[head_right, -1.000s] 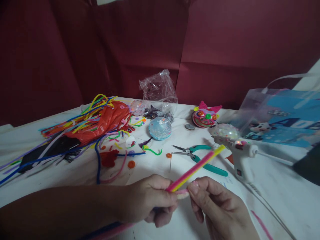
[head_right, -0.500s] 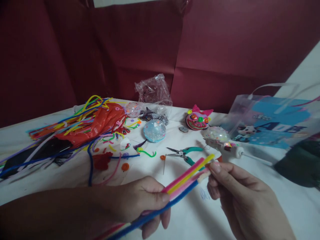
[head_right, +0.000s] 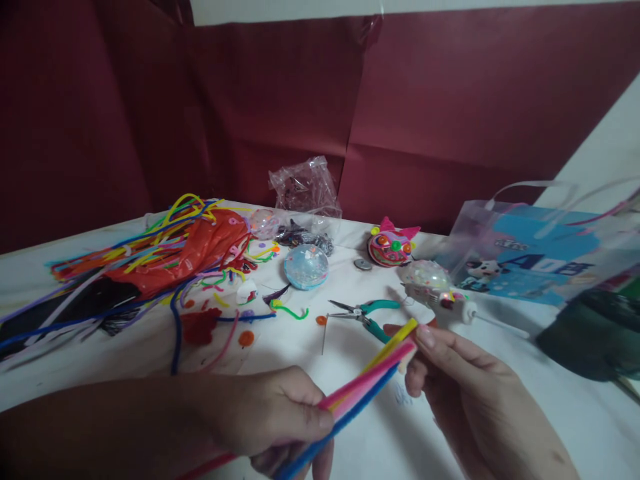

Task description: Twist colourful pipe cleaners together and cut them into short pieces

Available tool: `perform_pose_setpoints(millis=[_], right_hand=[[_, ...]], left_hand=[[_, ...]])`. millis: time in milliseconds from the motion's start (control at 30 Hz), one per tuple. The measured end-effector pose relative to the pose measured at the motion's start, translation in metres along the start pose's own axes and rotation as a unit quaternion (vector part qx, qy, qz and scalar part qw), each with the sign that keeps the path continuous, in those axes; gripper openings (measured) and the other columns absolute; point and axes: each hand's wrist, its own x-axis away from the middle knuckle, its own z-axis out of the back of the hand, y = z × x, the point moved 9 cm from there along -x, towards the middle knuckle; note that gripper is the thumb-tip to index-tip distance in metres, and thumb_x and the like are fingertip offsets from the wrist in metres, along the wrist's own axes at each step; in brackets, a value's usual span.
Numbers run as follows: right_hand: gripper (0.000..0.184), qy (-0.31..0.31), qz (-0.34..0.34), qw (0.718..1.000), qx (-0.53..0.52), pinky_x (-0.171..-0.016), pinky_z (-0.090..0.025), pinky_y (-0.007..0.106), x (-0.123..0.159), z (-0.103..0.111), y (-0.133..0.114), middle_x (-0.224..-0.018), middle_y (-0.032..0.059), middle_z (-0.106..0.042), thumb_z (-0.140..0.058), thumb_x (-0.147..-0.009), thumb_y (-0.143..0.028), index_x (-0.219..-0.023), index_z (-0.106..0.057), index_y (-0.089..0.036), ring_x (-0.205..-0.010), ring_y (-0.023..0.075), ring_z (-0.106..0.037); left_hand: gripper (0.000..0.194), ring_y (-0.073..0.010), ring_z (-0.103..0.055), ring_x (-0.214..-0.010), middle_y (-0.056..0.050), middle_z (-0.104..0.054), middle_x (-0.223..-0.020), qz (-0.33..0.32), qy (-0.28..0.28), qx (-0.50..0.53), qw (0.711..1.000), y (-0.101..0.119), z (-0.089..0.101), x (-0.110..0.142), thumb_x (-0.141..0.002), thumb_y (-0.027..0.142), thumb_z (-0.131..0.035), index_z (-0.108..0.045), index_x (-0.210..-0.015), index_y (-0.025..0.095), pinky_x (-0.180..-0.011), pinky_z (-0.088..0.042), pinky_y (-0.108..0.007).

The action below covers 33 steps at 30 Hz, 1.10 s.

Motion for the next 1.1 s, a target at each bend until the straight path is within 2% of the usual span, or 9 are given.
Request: perform_pose_setpoints(millis=[133,200,333,500,733,833,933,1000,1100], right_hand=[[0.024,-0.001,-0.021,0.999,-0.039,-0.040,-0.042,0.015,0.011,-0.009,0.002,-0.044,0.0004,-0.050,-0.078,-0.051,-0.035,-0.050,-0.061,-0.017,-0.042,0.0090,-0.043],[0.022,-0.003,-0.031,0.998,-0.058,-0.041,-0.042,0.014,0.015,-0.014,0.004,-0.046,-0.0005,-0.050,-0.076,-0.055,-0.033,-0.052,-0.061,-0.017,-0.042,0.0081,-0.044],[0.023,-0.005,-0.033,0.996,-0.081,-0.038,-0.042,0.015,0.016,-0.015,0.005,-0.044,-0.0009,-0.047,-0.080,-0.046,-0.029,-0.055,-0.064,-0.015,-0.039,0.0078,-0.042],[0.020,-0.003,-0.028,0.995,-0.092,-0.042,-0.042,0.014,0.020,-0.018,0.001,-0.045,-0.0010,-0.048,-0.078,-0.052,-0.030,-0.060,-0.066,-0.016,-0.043,0.0076,-0.043],[0.019,-0.003,-0.001,0.997,-0.078,-0.046,-0.042,0.015,0.029,-0.027,-0.007,-0.049,-0.0003,-0.052,-0.075,-0.056,-0.033,-0.062,-0.064,-0.019,-0.047,0.0094,-0.043],[0.019,0.006,0.003,0.997,-0.080,-0.047,-0.041,0.016,0.027,-0.024,-0.006,-0.046,-0.0009,-0.049,-0.075,-0.056,-0.033,-0.063,-0.063,-0.019,-0.049,0.0106,-0.042],[0.020,-0.003,0.013,0.997,-0.077,-0.046,-0.040,0.017,0.022,-0.021,-0.005,-0.046,-0.0010,-0.048,-0.074,-0.057,-0.034,-0.056,-0.061,-0.019,-0.049,0.0109,-0.040],[0.022,-0.014,0.012,0.997,-0.074,-0.045,-0.040,0.017,0.019,-0.021,-0.001,-0.047,-0.0006,-0.048,-0.074,-0.057,-0.035,-0.052,-0.060,-0.019,-0.048,0.0110,-0.040],[0.024,-0.035,-0.005,0.997,-0.065,-0.047,-0.042,0.021,0.018,-0.028,0.010,-0.049,0.0009,-0.049,-0.072,-0.060,-0.037,-0.051,-0.060,-0.018,-0.051,0.0136,-0.042]], left_hand=[[0.040,-0.0035,-0.030,-0.031,0.006,-0.035,-0.039,0.001,-0.027,-0.002,1.000,-0.004,-0.004,-0.001,-0.088,0.026,-0.029,-0.061,-0.070,0.012,-0.034,-0.025,-0.014],[0.040,-0.0036,-0.028,-0.030,0.007,-0.034,-0.037,0.011,-0.019,-0.013,1.000,-0.006,-0.004,-0.003,-0.088,0.026,-0.029,-0.060,-0.068,0.011,-0.034,-0.025,-0.014],[0.036,-0.0048,-0.028,-0.030,0.007,-0.034,-0.035,0.042,0.022,-0.051,0.998,-0.012,0.002,-0.005,-0.087,0.025,-0.031,-0.058,-0.067,0.012,-0.034,-0.029,-0.016],[0.042,-0.0050,-0.029,-0.029,0.006,-0.035,-0.037,0.023,-0.014,-0.019,0.999,-0.013,-0.003,-0.009,-0.088,0.031,-0.029,-0.062,-0.070,0.013,-0.031,-0.025,-0.016],[0.044,-0.0056,-0.026,-0.025,0.005,-0.035,-0.034,0.088,0.017,-0.001,0.996,-0.022,-0.001,-0.008,-0.086,0.033,-0.032,-0.061,-0.064,0.010,-0.030,-0.020,-0.018],[0.045,-0.0051,-0.030,-0.028,0.003,-0.041,-0.037,0.026,-0.014,0.054,0.998,-0.017,-0.006,-0.014,-0.088,0.034,-0.027,-0.063,-0.076,0.010,-0.035,-0.028,-0.017],[0.045,-0.0053,-0.036,-0.031,0.002,-0.048,-0.044,-0.095,0.026,0.141,0.985,-0.008,0.001,-0.023,-0.088,0.039,-0.023,-0.058,-0.095,0.011,-0.042,-0.034,-0.018],[0.044,-0.0069,-0.043,-0.035,0.000,-0.053,-0.052,-0.151,0.055,0.192,0.968,-0.005,0.006,-0.026,-0.085,0.046,-0.030,-0.054,-0.098,0.011,-0.045,-0.037,-0.021],[0.051,-0.0098,-0.051,-0.042,-0.002,-0.056,-0.061,-0.188,0.065,0.234,0.952,-0.002,0.005,-0.026,-0.071,0.059,-0.047,-0.050,-0.092,0.012,-0.049,-0.039,-0.024]])
